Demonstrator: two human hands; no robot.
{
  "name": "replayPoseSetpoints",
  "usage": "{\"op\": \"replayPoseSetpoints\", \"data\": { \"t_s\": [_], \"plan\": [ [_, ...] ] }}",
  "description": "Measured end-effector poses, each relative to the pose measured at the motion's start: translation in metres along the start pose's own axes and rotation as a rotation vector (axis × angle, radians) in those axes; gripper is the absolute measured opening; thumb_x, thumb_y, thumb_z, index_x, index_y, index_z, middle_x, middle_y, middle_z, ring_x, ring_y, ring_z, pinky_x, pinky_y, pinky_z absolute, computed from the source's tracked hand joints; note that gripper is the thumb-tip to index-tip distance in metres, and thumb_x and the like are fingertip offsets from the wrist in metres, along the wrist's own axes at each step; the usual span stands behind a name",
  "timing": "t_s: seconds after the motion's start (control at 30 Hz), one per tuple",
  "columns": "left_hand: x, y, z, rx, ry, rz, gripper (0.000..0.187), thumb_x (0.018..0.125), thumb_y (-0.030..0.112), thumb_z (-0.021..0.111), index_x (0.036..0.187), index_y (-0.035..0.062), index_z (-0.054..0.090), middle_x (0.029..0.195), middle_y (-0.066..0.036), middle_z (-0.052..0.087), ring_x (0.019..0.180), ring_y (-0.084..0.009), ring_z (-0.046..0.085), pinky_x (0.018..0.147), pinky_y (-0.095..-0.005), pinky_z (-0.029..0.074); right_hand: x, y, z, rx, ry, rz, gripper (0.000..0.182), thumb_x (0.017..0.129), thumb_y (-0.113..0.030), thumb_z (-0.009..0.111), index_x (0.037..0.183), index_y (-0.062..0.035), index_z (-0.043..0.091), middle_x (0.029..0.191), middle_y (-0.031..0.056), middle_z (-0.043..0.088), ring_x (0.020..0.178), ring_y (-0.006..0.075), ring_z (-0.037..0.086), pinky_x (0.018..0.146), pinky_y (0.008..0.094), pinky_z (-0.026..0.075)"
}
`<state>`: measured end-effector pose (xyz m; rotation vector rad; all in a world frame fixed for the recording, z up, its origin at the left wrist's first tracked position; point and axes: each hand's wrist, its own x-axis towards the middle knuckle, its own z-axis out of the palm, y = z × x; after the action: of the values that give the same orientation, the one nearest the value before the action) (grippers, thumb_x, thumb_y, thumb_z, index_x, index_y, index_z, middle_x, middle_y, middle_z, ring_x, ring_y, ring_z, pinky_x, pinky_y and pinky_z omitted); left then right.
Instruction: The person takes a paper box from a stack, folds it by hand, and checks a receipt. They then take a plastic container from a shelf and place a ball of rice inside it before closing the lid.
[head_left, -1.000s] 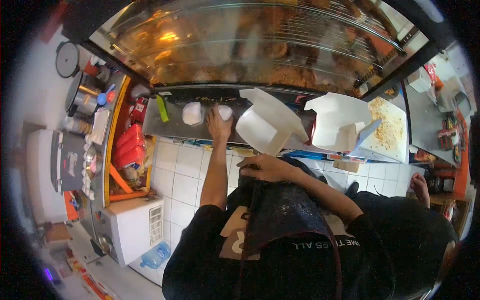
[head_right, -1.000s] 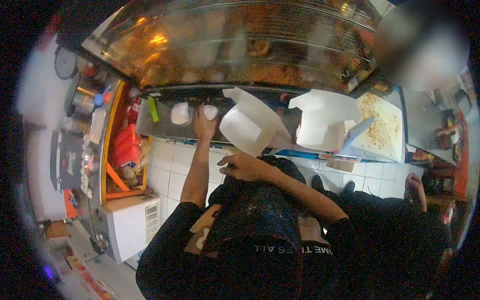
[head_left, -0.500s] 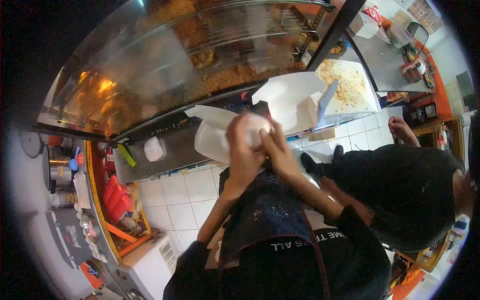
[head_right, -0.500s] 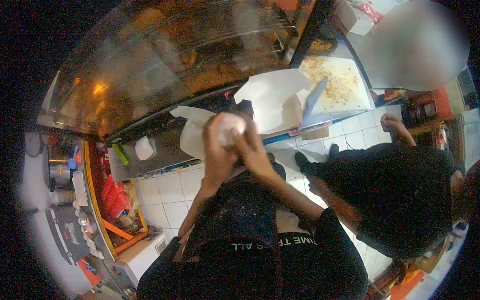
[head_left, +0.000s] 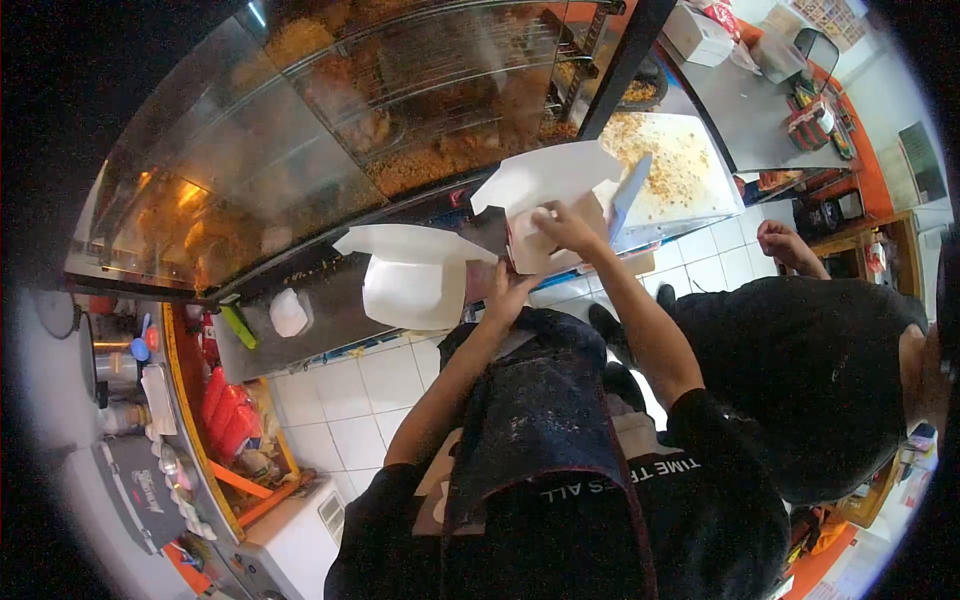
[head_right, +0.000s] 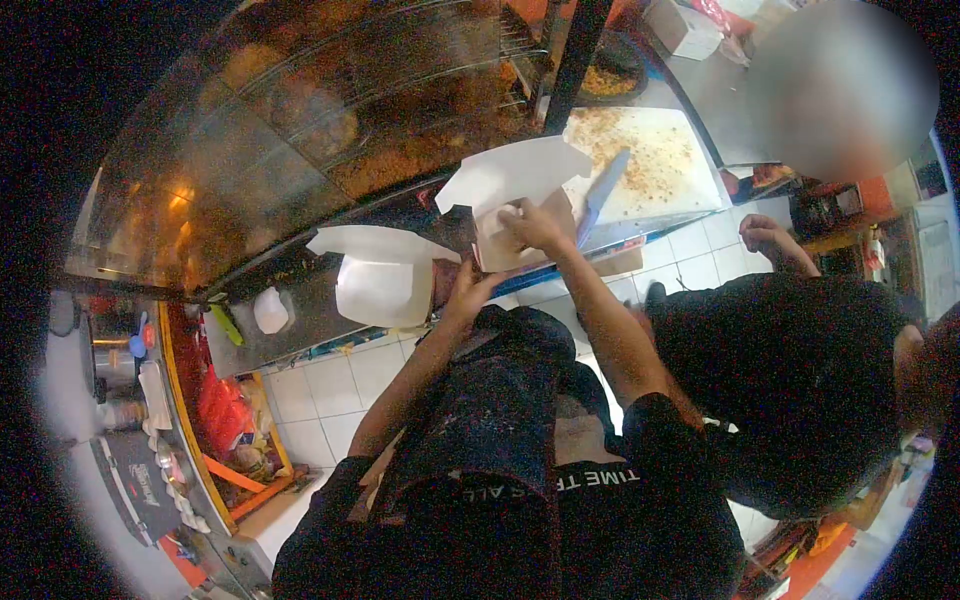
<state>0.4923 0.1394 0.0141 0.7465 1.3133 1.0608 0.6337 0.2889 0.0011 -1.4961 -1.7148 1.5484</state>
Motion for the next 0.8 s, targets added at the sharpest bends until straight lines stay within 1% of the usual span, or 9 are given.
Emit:
{"op": "replayPoseSetpoints", "data": {
  "t_s": [0.13, 0.2, 0.33, 0.47, 0.53, 0.63, 0.7, 0.77, 0.8],
  "plan": [
    [-0.004, 0.016, 0.007, 0.109, 0.041, 0.019, 0.057, 0.083, 0.023, 0.071, 0.132, 0.0019, 0.051, 0.124, -0.012, 0.062, 0.110, -0.0242, 0.058, 0.097, -0.0353, 0.044, 0.005, 0.002, 0.012, -0.493, -0.053, -0.072, 0.054, 0.095, -0.037, 0.062, 0.132, 0.0004, 0.049, 0.101, 0.0221, 0.067, 0.087, 0.0309, 0.069, 0.073, 0.0403, 0.055],
    [-0.016, 0.035, 0.017, 0.094, 0.094, 0.023, 0.056, 0.083, 0.022, 0.071, 0.132, 0.0015, 0.052, 0.123, -0.012, 0.062, 0.110, -0.0238, 0.058, 0.097, -0.0349, 0.043, -0.019, -0.009, 0.016, -0.662, 0.310, -0.304, 0.050, 0.093, -0.034, 0.063, 0.128, 0.0012, 0.055, 0.099, 0.0257, 0.067, 0.092, 0.0372, 0.067, 0.081, 0.0430, 0.053],
    [-0.002, 0.015, 0.013, 0.059, 0.045, 0.078, 0.057, 0.084, 0.019, 0.070, 0.134, 0.0003, 0.052, 0.123, -0.013, 0.063, 0.112, -0.0233, 0.058, 0.100, -0.0333, 0.042, -0.021, -0.018, 0.004, -0.652, 0.049, -0.193, 0.047, 0.092, -0.031, 0.064, 0.124, 0.0020, 0.059, 0.099, 0.0273, 0.067, 0.094, 0.0421, 0.066, 0.083, 0.0454, 0.052],
    [-0.016, 0.010, 0.010, 0.001, 0.093, 0.142, 0.056, 0.085, 0.020, 0.071, 0.134, 0.0003, 0.053, 0.125, -0.012, 0.062, 0.114, -0.0214, 0.058, 0.099, -0.0328, 0.044, -0.052, -0.037, -0.005, -0.470, 0.216, -0.301, 0.043, 0.093, -0.023, 0.066, 0.126, 0.0022, 0.058, 0.097, 0.0210, 0.069, 0.093, 0.0315, 0.068, 0.079, 0.0381, 0.054],
    [-0.038, 0.003, -0.007, 0.151, 0.015, 0.099, 0.042, 0.088, 0.017, 0.071, 0.126, 0.0014, 0.061, 0.103, -0.010, 0.070, 0.093, -0.0188, 0.066, 0.084, -0.0305, 0.052, -0.075, -0.054, -0.010, -0.325, 0.208, -0.332, 0.042, 0.094, -0.020, 0.065, 0.128, 0.0018, 0.056, 0.096, 0.0183, 0.069, 0.091, 0.0262, 0.069, 0.077, 0.0347, 0.054],
    [-0.103, 0.045, -0.048, -0.014, -0.082, 0.029, 0.042, 0.092, 0.028, 0.070, 0.123, 0.0005, 0.063, 0.101, -0.011, 0.071, 0.088, -0.0183, 0.067, 0.080, -0.0316, 0.055, -0.117, -0.073, -0.005, -0.008, 0.194, -0.389, 0.036, 0.098, -0.016, 0.060, 0.130, -0.0016, 0.055, 0.094, 0.0142, 0.068, 0.079, 0.0201, 0.067, 0.072, 0.0337, 0.053],
    [-0.132, 0.055, -0.099, -0.038, 0.057, -0.101, 0.047, 0.091, 0.039, 0.069, 0.117, 0.0006, 0.066, 0.094, -0.010, 0.071, 0.080, -0.0153, 0.067, 0.071, -0.0294, 0.057, -0.142, -0.083, 0.003, 0.033, 0.161, -0.359, 0.035, 0.100, -0.018, 0.058, 0.132, -0.0034, 0.055, 0.092, 0.0127, 0.068, 0.074, 0.0166, 0.065, 0.070, 0.0310, 0.053],
    [-0.152, 0.042, -0.156, -0.007, 0.491, 0.073, 0.032, 0.093, 0.037, 0.067, 0.101, 0.0063, 0.069, 0.079, -0.003, 0.065, 0.061, -0.0087, 0.055, 0.051, -0.0223, 0.042, -0.162, -0.085, 0.016, 0.100, 0.105, -0.337, 0.034, 0.100, -0.018, 0.057, 0.131, -0.0037, 0.055, 0.091, 0.0121, 0.068, 0.073, 0.0160, 0.065, 0.068, 0.0307, 0.052],
    [-0.156, 0.037, -0.190, -0.027, 0.676, 0.094, 0.026, 0.091, 0.034, 0.069, 0.094, 0.0085, 0.068, 0.077, -0.001, 0.063, 0.063, -0.0076, 0.054, 0.050, -0.0221, 0.038, -0.172, -0.086, 0.024, 0.152, 0.042, -0.302, 0.034, 0.100, -0.017, 0.057, 0.131, -0.0040, 0.055, 0.090, 0.0116, 0.068, 0.071, 0.0154, 0.064, 0.067, 0.0303, 0.052]
  ]
}}
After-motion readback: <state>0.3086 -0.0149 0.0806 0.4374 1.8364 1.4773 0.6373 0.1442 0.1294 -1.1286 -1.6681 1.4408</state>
